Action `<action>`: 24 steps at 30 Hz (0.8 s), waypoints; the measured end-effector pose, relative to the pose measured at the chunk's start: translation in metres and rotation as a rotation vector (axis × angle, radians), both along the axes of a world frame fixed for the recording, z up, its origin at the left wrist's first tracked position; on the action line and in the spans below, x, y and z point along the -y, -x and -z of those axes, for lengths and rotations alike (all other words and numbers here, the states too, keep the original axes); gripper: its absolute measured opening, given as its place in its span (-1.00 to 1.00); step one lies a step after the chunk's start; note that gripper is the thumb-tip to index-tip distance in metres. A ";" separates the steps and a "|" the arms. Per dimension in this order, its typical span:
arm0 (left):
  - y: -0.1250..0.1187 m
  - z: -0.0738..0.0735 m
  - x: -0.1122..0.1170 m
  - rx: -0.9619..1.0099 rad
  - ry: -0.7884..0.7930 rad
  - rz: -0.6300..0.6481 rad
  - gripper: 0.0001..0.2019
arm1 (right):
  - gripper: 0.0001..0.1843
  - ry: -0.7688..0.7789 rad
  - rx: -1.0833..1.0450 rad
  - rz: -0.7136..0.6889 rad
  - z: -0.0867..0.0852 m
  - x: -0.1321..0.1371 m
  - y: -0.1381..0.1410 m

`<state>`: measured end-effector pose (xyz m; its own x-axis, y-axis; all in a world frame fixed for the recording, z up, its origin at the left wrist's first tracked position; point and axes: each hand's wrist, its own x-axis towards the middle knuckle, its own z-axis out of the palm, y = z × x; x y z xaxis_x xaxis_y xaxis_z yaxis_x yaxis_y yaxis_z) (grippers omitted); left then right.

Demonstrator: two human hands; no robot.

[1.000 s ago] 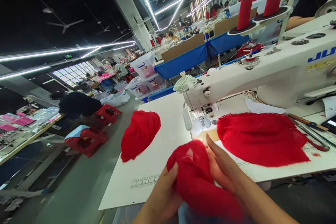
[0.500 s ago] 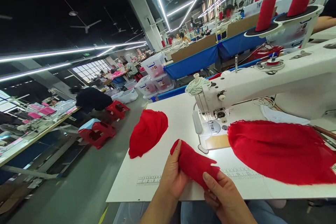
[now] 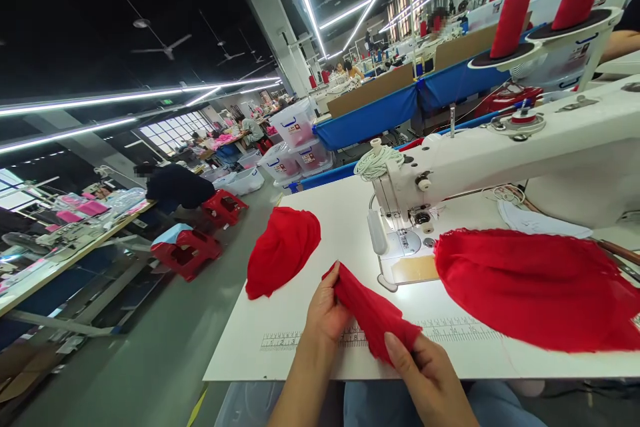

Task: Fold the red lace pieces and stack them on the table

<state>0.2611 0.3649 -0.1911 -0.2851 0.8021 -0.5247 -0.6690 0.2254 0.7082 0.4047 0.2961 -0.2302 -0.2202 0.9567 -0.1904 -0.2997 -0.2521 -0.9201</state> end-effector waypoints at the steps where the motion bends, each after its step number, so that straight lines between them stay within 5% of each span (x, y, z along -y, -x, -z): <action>1: 0.001 0.000 0.005 0.001 -0.019 0.010 -0.71 | -0.58 0.079 -0.041 0.019 -0.002 -0.006 -0.003; 4: 0.006 0.000 0.029 -0.122 -0.110 0.286 -0.69 | -0.48 0.257 -0.159 0.157 -0.011 -0.022 -0.012; 7: 0.008 0.007 0.056 -0.728 -0.234 0.650 -0.65 | -0.46 0.327 -0.292 0.227 -0.024 -0.028 -0.017; 9: 0.001 0.017 0.070 -1.180 -0.289 0.485 -0.69 | -0.51 0.358 -0.372 0.176 -0.032 -0.026 -0.016; 11: -0.011 0.027 0.078 -1.400 -0.406 0.185 -0.78 | -0.53 0.370 -0.426 0.113 -0.039 -0.020 -0.013; 13: -0.021 0.031 0.077 -1.388 -0.582 0.069 -0.75 | -0.51 0.357 -0.450 0.054 -0.042 -0.015 -0.011; 15: -0.022 0.026 0.067 -1.244 -0.662 0.202 -0.75 | -0.50 0.348 -0.442 0.004 -0.043 -0.014 -0.012; 19: -0.004 -0.004 0.037 -0.829 -0.390 0.648 -0.70 | -0.49 0.225 -0.245 0.090 -0.033 -0.030 -0.028; 22: 0.004 -0.021 0.017 -0.549 -0.189 0.800 -0.57 | -0.48 -0.022 -0.010 0.227 -0.022 -0.048 -0.040; 24: 0.003 -0.026 0.006 -0.443 -0.125 0.870 -0.56 | -0.50 -0.093 0.034 0.121 -0.016 -0.056 -0.041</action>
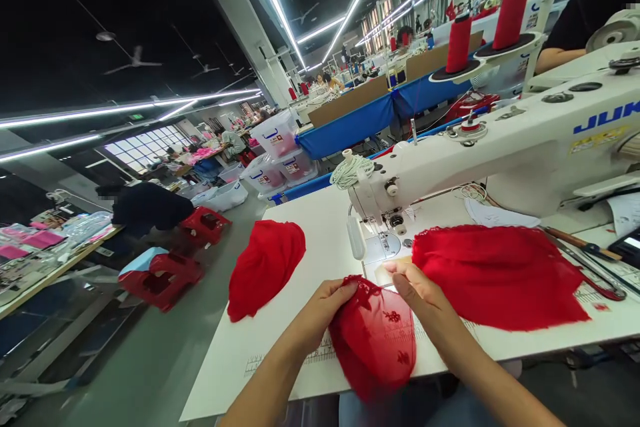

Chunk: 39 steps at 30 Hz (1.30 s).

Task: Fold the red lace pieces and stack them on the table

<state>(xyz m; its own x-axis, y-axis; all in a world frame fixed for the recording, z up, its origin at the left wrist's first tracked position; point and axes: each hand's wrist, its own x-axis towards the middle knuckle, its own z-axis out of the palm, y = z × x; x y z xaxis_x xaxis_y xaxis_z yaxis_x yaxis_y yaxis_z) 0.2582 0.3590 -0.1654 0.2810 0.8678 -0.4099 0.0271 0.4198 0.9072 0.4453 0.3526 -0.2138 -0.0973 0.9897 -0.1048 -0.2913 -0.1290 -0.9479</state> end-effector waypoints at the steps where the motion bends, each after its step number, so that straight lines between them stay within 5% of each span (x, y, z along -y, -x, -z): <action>1: -0.001 0.000 -0.005 0.013 0.030 0.017 -0.58 | -0.51 -0.003 -0.015 -0.084 0.001 -0.002 0.001; 4: -0.004 0.004 -0.019 0.015 0.078 0.035 -0.63 | -0.55 0.013 -0.078 -0.212 0.003 -0.004 0.010; 12: 0.000 0.021 -0.041 0.040 0.119 0.033 -0.61 | -0.61 -0.024 -0.087 -0.109 0.014 -0.007 0.015; 34: 0.006 0.013 -0.052 0.047 0.103 0.275 -0.61 | -0.54 0.052 -0.100 0.088 0.014 -0.009 0.015; 39: 0.017 0.014 -0.057 0.079 0.099 0.221 -0.58 | -0.55 0.092 -0.149 0.149 0.017 -0.012 0.012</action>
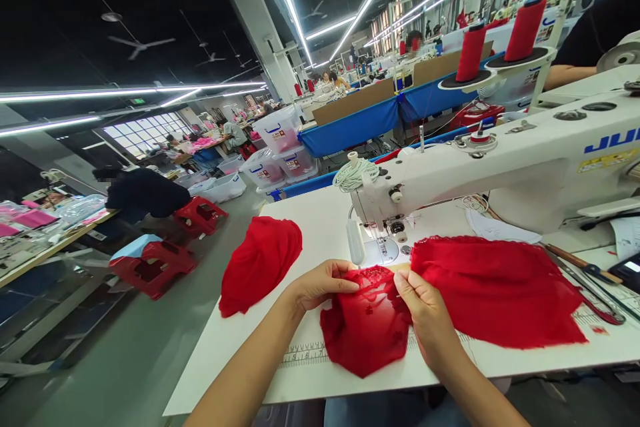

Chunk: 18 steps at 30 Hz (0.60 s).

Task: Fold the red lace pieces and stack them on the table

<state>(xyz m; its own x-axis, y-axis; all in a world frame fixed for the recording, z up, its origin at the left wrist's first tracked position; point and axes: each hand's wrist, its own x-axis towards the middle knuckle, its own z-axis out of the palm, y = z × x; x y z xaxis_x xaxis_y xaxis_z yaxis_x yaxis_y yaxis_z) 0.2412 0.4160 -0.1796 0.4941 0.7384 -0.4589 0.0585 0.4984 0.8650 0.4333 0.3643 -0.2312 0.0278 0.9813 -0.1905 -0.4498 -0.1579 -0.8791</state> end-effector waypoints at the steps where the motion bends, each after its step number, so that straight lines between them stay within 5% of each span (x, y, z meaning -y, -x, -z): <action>1: 0.001 0.001 0.000 0.003 0.004 -0.016 -0.57 | -0.56 0.006 -0.016 -0.001 0.000 0.000 0.000; 5: -0.002 0.005 0.003 0.013 0.029 -0.048 -0.54 | -0.56 0.016 -0.102 -0.052 -0.006 0.005 0.003; 10: -0.009 0.004 0.007 0.012 0.081 0.055 -0.56 | -0.64 0.131 -0.317 -0.307 -0.022 0.020 0.001; 14: 0.010 0.003 0.006 0.034 0.130 0.178 -0.63 | -0.72 0.378 -0.521 0.033 -0.031 0.027 -0.022; 18: 0.023 0.016 0.010 0.163 0.134 0.060 -0.69 | -0.73 0.518 -0.599 0.144 -0.031 0.029 -0.049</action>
